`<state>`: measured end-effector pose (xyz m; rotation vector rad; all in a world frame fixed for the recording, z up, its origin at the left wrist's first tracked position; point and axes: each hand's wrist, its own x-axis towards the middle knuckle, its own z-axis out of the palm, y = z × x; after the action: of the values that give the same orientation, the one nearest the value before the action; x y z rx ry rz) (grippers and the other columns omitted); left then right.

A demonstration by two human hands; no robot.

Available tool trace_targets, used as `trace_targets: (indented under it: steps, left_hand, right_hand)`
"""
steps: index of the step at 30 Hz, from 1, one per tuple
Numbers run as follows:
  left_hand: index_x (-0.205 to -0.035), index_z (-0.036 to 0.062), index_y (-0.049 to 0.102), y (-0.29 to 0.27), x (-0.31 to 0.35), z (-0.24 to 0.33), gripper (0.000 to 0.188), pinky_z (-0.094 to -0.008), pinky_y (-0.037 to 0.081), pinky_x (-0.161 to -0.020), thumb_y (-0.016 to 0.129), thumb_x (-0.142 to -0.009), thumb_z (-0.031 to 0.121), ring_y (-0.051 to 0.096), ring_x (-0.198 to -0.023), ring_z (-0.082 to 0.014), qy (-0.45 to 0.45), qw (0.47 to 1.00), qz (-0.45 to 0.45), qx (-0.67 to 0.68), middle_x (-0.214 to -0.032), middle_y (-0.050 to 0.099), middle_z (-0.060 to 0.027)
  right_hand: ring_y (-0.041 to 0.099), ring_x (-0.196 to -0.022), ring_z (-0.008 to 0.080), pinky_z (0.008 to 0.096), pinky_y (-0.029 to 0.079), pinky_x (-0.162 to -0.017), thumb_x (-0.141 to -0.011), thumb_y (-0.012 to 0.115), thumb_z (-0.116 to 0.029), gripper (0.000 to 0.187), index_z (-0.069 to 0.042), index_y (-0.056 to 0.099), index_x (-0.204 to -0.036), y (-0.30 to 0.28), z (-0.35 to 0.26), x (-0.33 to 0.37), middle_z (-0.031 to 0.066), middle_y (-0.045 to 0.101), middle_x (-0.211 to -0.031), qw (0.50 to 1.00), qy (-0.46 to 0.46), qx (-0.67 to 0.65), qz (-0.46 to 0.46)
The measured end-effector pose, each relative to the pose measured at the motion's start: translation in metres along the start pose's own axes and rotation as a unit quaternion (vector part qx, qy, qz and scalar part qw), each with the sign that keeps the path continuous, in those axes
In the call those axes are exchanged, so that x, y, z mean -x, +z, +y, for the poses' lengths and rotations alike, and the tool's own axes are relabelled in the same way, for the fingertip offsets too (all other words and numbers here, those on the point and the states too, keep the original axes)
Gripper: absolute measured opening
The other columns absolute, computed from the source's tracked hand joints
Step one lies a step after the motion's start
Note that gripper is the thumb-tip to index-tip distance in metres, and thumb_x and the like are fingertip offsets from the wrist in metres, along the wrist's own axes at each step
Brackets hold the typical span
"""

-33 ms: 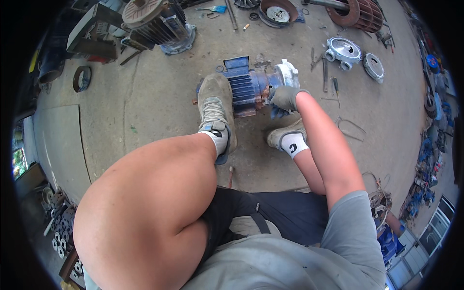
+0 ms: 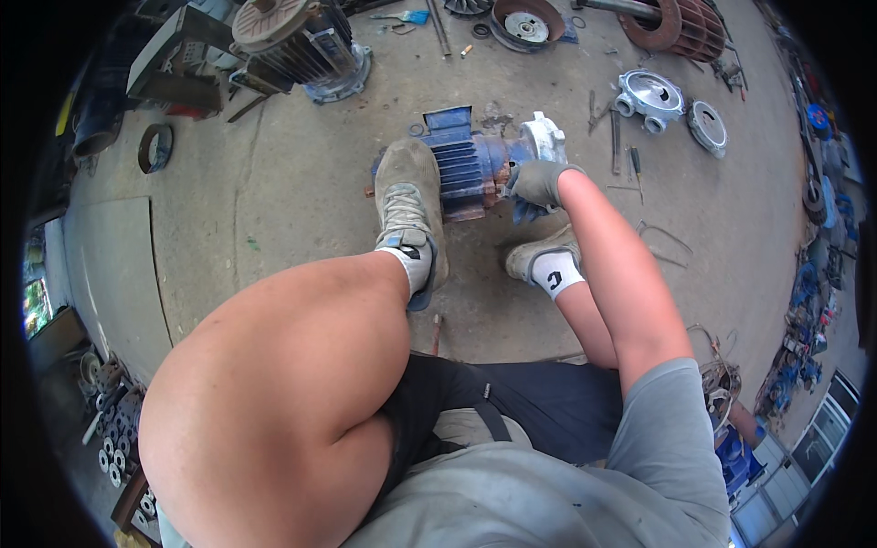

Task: The person disassembles a blue electric motor in a cluttered workshop. They use a wrench to loosen bolts, remove the motor housing, and separate the internal components, including the rotor and stator.

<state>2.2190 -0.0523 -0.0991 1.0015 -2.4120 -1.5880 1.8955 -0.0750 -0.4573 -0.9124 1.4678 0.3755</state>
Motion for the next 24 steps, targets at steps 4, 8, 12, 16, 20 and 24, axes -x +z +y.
trace_targets:
  steps: [4, 8, 12, 16, 20, 24]
  left_hand:
    - [-0.121, -0.0043, 0.064, -0.001, 0.000, -0.003, 0.050, -0.0455, 0.052, -0.082, 0.056, -0.073, -0.013, 0.061, -0.097, -0.0497, -0.003, 1.000, 0.005, 0.006, -0.101, 0.064, -0.0248]
    - [-0.122, -0.0043, 0.064, -0.002, 0.002, -0.005, 0.051, -0.0456, 0.053, -0.082, 0.056, -0.073, -0.013, 0.061, -0.097, -0.0497, -0.005, 1.000, 0.009, 0.008, -0.102, 0.064, -0.0249]
    - [-0.122, -0.0043, 0.064, -0.003, 0.002, -0.007, 0.051, -0.0457, 0.053, -0.083, 0.056, -0.072, -0.013, 0.062, -0.098, -0.0497, -0.007, 1.000, 0.012, 0.011, -0.102, 0.064, -0.0249]
    - [-0.123, -0.0043, 0.064, -0.003, 0.001, -0.006, 0.052, -0.0457, 0.053, -0.083, 0.056, -0.072, -0.013, 0.062, -0.098, -0.0497, -0.008, 1.000, 0.013, 0.008, -0.103, 0.065, -0.0250]
    - [-0.123, -0.0043, 0.064, -0.003, 0.000, -0.004, 0.052, -0.0458, 0.053, -0.084, 0.056, -0.072, -0.013, 0.062, -0.099, -0.0497, -0.011, 1.000, 0.014, 0.004, -0.103, 0.065, -0.0250]
    - [-0.124, -0.0044, 0.064, -0.004, 0.000, -0.001, 0.053, -0.0458, 0.053, -0.084, 0.056, -0.072, -0.014, 0.062, -0.100, -0.0497, -0.011, 1.000, 0.019, 0.000, -0.104, 0.065, -0.0251]
  right_hand:
    - [0.076, -0.071, 0.0193, 0.0372, 0.060, -0.066, -0.104, 0.055, -0.018, 0.030, -0.002, 0.080, -0.105, -0.012, -0.023, -0.006, 0.0112, 0.083, -0.093, 0.987, 0.036, 0.153, 0.018]
    - [0.077, -0.072, 0.0218, 0.0406, 0.061, -0.067, -0.102, 0.057, -0.019, 0.030, -0.003, 0.082, -0.099, -0.018, -0.034, -0.011, 0.0120, 0.083, -0.092, 0.978, 0.046, 0.203, -0.002]
    - [0.075, -0.070, 0.0244, 0.0423, 0.060, -0.066, -0.101, 0.061, -0.021, 0.028, -0.004, 0.082, -0.100, -0.018, -0.035, -0.022, 0.0136, 0.082, -0.091, 0.982, 0.045, 0.183, -0.007]
    - [0.076, -0.072, 0.0281, 0.0445, 0.061, -0.065, -0.099, 0.066, -0.019, 0.022, -0.004, 0.082, -0.098, -0.024, -0.043, -0.029, 0.0145, 0.081, -0.092, 0.982, 0.071, 0.171, -0.037]
    - [0.078, -0.079, 0.0270, 0.0464, 0.062, -0.072, -0.097, 0.067, -0.014, 0.020, -0.003, 0.083, -0.099, -0.001, -0.037, -0.014, 0.0158, 0.081, -0.094, 0.980, 0.040, 0.192, 0.043]
    - [0.077, -0.111, 0.0381, 0.0502, 0.060, -0.097, -0.102, 0.053, -0.021, 0.031, -0.002, 0.075, -0.114, 0.092, 0.003, -0.011, 0.0257, 0.078, -0.119, 0.935, -0.013, 0.200, 0.294]
